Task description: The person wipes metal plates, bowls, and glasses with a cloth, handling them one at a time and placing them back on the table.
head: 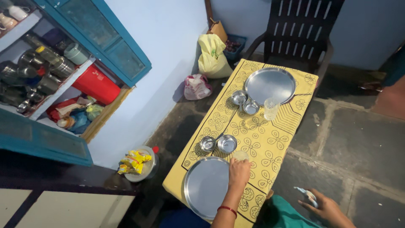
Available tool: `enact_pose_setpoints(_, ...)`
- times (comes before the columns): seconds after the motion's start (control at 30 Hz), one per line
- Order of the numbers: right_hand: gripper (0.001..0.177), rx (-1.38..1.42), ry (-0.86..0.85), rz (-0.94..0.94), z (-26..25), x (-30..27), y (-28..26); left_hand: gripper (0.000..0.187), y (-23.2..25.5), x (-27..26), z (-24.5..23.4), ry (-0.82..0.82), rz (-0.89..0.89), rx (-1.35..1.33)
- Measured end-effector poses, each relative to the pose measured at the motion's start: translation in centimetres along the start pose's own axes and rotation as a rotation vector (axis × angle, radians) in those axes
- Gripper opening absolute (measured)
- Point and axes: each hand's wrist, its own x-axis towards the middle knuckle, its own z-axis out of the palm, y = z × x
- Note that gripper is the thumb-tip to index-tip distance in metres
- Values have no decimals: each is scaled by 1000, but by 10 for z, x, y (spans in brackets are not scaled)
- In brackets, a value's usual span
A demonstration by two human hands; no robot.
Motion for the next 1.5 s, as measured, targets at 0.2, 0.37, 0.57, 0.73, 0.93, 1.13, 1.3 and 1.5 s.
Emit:
enact_pose_setpoints(0.2,60,4,95,-38,5,6,25,33,-18,4,-27,281,-22,-231)
enact_pose_setpoints(0.37,63,11,164,-123,-3,0,17,18,-85,15,-7,296,-481,-142)
enact_pose_setpoints(0.57,53,126,132,-54,-2,-13,12,30,-118,16,18,-2,-66,-104)
enact_pose_setpoints(0.73,54,86,157,-85,2,-15,12,5,-121,11,24,-121,-61,109)
enact_pose_setpoints(0.93,53,-25,101,-38,-6,-8,15,3,-130,-8,19,26,-47,13)
enact_pose_setpoints(1.13,55,19,101,-89,-34,14,-5,43,-125,-11,-7,36,-100,-24)
enact_pose_setpoints(1.3,50,58,124,-16,-88,52,-42,30,-70,33,-51,425,-230,-54)
enact_pose_setpoints(1.5,44,173,132,-309,-158,132,-32,30,53,149,-39,318,87,-281)
